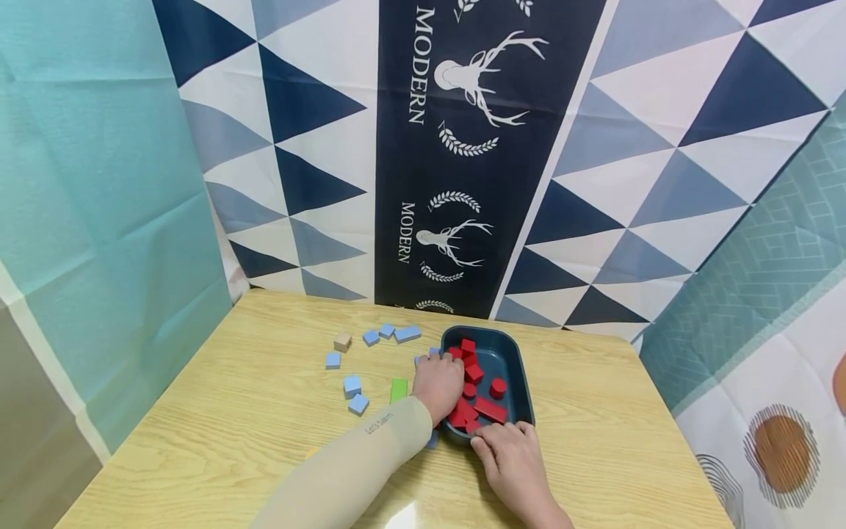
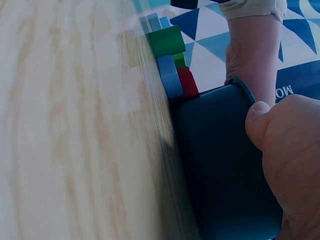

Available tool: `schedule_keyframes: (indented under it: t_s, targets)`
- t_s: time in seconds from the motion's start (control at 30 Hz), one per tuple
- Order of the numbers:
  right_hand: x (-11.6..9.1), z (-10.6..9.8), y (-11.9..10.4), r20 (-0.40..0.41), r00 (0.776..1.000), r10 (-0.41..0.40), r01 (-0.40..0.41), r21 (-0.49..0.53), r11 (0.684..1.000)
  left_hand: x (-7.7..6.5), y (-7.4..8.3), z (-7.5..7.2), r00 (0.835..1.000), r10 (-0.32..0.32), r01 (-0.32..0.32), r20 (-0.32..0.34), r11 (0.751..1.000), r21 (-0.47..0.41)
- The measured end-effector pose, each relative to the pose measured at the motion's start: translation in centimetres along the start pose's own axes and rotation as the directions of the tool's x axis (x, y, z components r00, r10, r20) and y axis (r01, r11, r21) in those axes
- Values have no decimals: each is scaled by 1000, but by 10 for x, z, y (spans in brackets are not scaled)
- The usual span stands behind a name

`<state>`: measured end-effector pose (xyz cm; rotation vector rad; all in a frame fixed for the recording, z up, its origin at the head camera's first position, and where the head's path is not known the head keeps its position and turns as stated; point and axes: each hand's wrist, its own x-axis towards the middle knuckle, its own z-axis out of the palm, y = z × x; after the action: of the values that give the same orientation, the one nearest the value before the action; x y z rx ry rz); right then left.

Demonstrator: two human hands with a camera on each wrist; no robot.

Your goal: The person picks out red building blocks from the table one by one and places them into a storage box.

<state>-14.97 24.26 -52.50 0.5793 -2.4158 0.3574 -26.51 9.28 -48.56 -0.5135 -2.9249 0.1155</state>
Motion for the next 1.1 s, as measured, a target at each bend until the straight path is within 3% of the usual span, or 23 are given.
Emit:
schedule_keyframes:
  t_s: [0.13,0.37,0.57,0.67,0.77,0.87,1.0,1.1]
  targets:
    - [0,-1,1,0,1000,6,-6,12,1000,-1,-1,0,1000,11,-11,-18,999,-41]
    - [-2,3,5,-73,997,-6,9,49,999,-1,-3,4,997,37,-42,-61,996,-84]
    - [-2,1,4,-65,998,21,-18,43,999,-3,-6,3,995,59,-66,-85,994,-86]
    - [-1,0,3,-65,998,22,-19,38,999,-3,-13,-2,993,87,-99,-84,985,-143]
    - [-1,-1,2,-58,998,28,-26,37,999,-3,-28,-5,988,108,-132,-106,958,-255]
    - [-1,-2,2,-33,998,51,-49,39,998,-1,-54,-8,990,77,-115,-115,918,-379]
    - [0,-2,1,2,997,82,-82,46,996,-3,-97,-12,999,11,-33,-47,854,-520]
    - [0,-2,1,-2,996,85,-85,54,995,-10,-119,-7,1000,18,-4,20,825,-565]
